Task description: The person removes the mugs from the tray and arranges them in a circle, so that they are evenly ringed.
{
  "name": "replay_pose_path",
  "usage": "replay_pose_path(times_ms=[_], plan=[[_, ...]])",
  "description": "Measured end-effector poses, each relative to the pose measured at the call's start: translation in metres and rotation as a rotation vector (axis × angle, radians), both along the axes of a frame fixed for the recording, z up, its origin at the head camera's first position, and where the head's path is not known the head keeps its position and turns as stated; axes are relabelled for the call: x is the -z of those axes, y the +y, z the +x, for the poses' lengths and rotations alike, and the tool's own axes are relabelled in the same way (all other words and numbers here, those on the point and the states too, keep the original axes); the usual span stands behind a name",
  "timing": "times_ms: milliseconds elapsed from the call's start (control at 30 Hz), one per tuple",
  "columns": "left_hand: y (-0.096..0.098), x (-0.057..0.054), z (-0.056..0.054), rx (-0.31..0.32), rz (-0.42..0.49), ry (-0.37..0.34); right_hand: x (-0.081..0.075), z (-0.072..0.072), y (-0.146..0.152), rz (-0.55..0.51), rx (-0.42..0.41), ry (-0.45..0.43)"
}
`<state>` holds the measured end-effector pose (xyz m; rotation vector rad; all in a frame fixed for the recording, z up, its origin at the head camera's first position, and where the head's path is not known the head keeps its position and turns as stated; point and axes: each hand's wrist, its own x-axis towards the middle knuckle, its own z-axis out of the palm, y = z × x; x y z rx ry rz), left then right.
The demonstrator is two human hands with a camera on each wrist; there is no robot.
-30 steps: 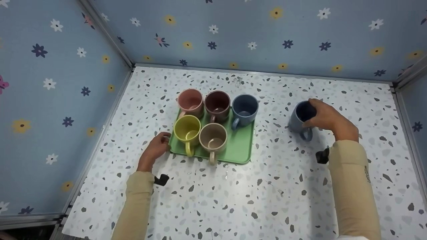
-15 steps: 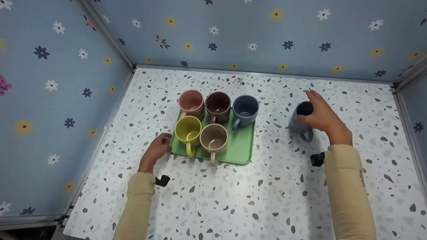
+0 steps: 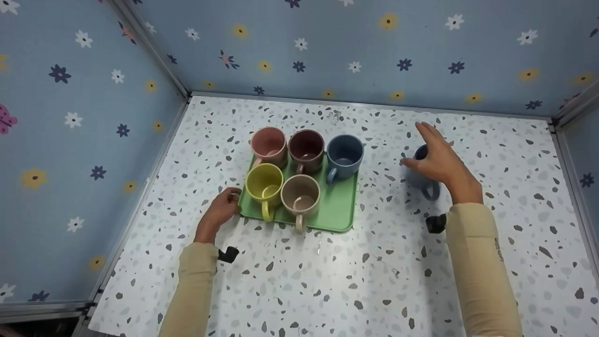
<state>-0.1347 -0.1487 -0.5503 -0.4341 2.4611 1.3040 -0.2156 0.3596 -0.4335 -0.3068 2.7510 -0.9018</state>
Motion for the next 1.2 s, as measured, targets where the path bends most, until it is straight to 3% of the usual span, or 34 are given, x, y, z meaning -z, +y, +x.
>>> replay_pose_path(times_ms=[1200], plan=[[0.001,0.003,0.000,0.015,-0.012,0.049,-0.011,0.010,-0.051,-0.042,-0.068,0.110]])
